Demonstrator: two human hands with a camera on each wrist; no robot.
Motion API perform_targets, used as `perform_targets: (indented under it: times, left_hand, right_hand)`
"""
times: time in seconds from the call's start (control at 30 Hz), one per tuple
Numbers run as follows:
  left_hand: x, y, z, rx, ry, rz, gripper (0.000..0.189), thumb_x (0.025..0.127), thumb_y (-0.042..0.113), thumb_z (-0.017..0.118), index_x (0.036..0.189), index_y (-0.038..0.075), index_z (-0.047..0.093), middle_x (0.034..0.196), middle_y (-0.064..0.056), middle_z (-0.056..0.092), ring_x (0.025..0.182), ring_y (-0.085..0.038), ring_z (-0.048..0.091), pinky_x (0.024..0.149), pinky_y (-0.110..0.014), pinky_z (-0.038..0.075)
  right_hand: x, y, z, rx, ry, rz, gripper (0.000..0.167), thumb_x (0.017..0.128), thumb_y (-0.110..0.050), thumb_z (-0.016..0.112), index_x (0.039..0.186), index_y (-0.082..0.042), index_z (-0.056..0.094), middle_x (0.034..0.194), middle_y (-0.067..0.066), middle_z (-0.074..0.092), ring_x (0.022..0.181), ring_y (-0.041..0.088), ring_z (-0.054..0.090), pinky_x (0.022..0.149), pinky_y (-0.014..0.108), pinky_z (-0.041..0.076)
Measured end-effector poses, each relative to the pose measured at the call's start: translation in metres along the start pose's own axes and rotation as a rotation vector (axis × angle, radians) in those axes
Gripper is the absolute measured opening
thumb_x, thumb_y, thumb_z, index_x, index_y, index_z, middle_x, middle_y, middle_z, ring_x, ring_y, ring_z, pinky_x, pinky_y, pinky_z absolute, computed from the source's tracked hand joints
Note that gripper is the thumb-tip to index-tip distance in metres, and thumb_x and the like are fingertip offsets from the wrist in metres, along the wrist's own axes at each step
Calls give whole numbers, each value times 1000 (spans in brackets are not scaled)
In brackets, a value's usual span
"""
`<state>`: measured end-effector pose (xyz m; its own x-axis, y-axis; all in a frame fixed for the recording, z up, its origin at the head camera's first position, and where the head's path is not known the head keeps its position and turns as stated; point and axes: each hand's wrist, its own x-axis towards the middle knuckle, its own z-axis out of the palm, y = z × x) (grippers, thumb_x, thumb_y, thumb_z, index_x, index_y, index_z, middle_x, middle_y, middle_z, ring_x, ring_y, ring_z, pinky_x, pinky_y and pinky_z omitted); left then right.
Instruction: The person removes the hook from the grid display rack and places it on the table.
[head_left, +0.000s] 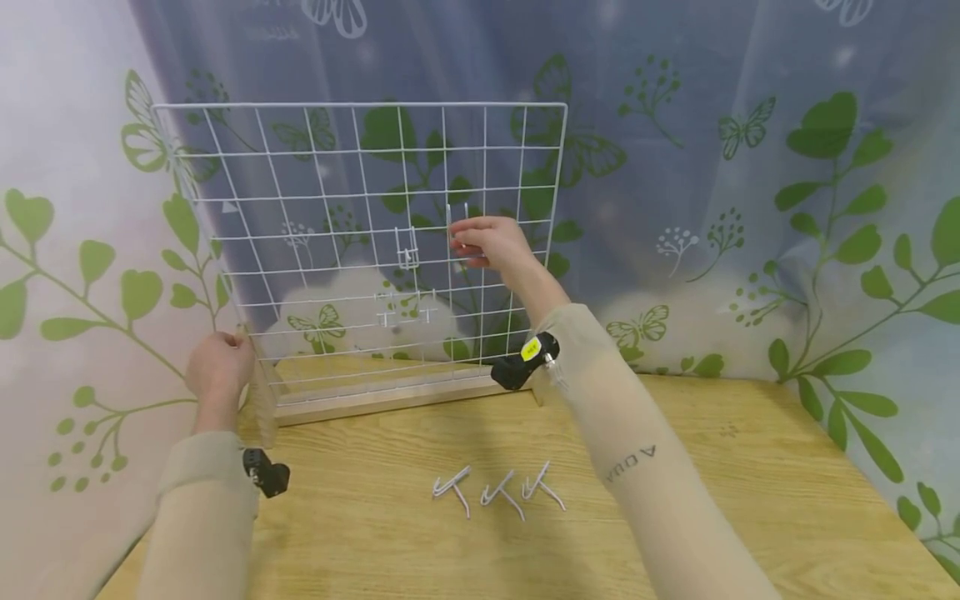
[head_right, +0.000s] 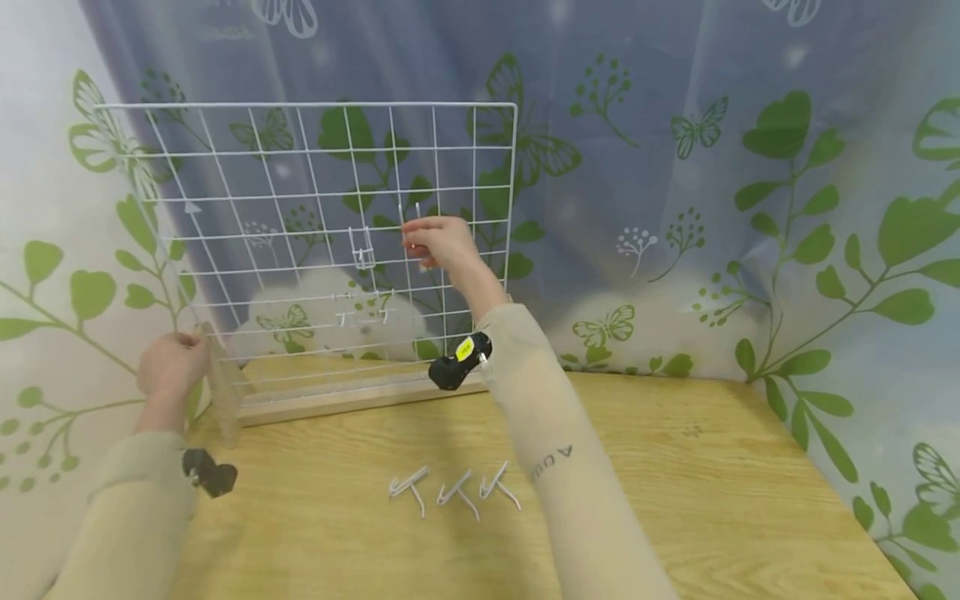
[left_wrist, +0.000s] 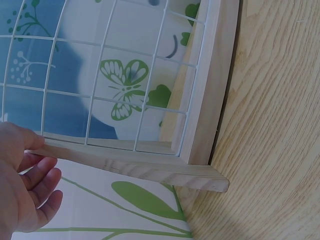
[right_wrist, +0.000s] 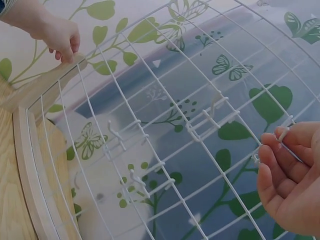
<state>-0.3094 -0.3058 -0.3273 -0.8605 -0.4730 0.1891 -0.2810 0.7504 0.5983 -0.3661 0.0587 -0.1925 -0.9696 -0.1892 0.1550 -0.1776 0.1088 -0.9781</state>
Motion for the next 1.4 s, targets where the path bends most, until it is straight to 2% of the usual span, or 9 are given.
perform_targets:
  times: [0.07, 0.33, 0.57, 0.7, 0.87, 1.1, 1.23, 1.4]
  left_hand:
    - [0, -1, 0, 0, -1, 3, 43, 93, 26, 35, 113, -6, 55, 118, -28, 54, 106, -45, 50, 78, -51, 42]
    - [1, -2, 0, -6, -8, 3, 43, 92, 25, 35, 115, -6, 54, 119, -28, 54, 106, -46, 50, 77, -51, 42]
    - [-2, -1, -1, -8, -10, 1, 42, 91, 23, 36, 115, -6, 54, 120, -28, 54, 106, -46, 50, 77, -51, 41]
    - [-1, 0, -1, -6, -18, 2, 42, 91, 23, 36, 116, -6, 54, 120, -28, 53, 107, -46, 50, 78, -51, 41]
    - [1, -1, 0, 2, -22, 8, 42, 92, 24, 35, 116, -6, 54, 120, -28, 53, 107, -46, 50, 79, -51, 41]
    - [1, -1, -1, 0, -27, -1, 42, 92, 25, 35, 116, -5, 54, 121, -28, 53, 107, -46, 50, 79, -51, 41]
    - [0, -1, 0, 0, -22, 5, 42, 92, 25, 36, 115, -5, 54, 120, -28, 53, 107, -46, 50, 80, -52, 40]
    - [0, 0, 0, -1, -18, 9, 43, 93, 26, 35, 114, -6, 54, 120, -28, 53, 107, -46, 49, 81, -52, 40]
  right_hand:
    - [-2, 1, -4, -9, -6, -11, 25, 91, -9, 56, 115, -3, 63, 99, 9, 66, 81, 14, 61, 83, 36, 49]
    - [-8, 10, -26, -81, -19, -40, 26, 91, -10, 58, 115, -2, 63, 96, 6, 67, 94, 25, 60, 72, 27, 49]
    - [-17, 23, -42, -113, -20, -62, 27, 89, -7, 59, 114, 3, 62, 84, -1, 67, 74, 10, 60, 64, 21, 48]
    - [-28, 32, -49, -146, -48, -87, 28, 89, -7, 59, 116, 3, 61, 86, -1, 67, 77, 10, 60, 68, 24, 49]
    - [-40, 47, -57, -170, -74, -85, 28, 89, -7, 60, 115, 3, 62, 88, 0, 68, 84, 20, 62, 68, 25, 49]
    - [-55, 69, -66, -183, -117, -56, 27, 89, -8, 59, 114, 2, 62, 98, 12, 67, 90, 23, 60, 73, 31, 50]
    - [-65, 80, -72, -210, -127, -58, 27, 90, -9, 60, 114, 3, 62, 100, 13, 66, 94, 26, 60, 72, 29, 50]
    - [-78, 93, -79, -220, -144, -34, 29, 89, -10, 60, 115, 3, 61, 100, 11, 67, 91, 20, 61, 77, 33, 50]
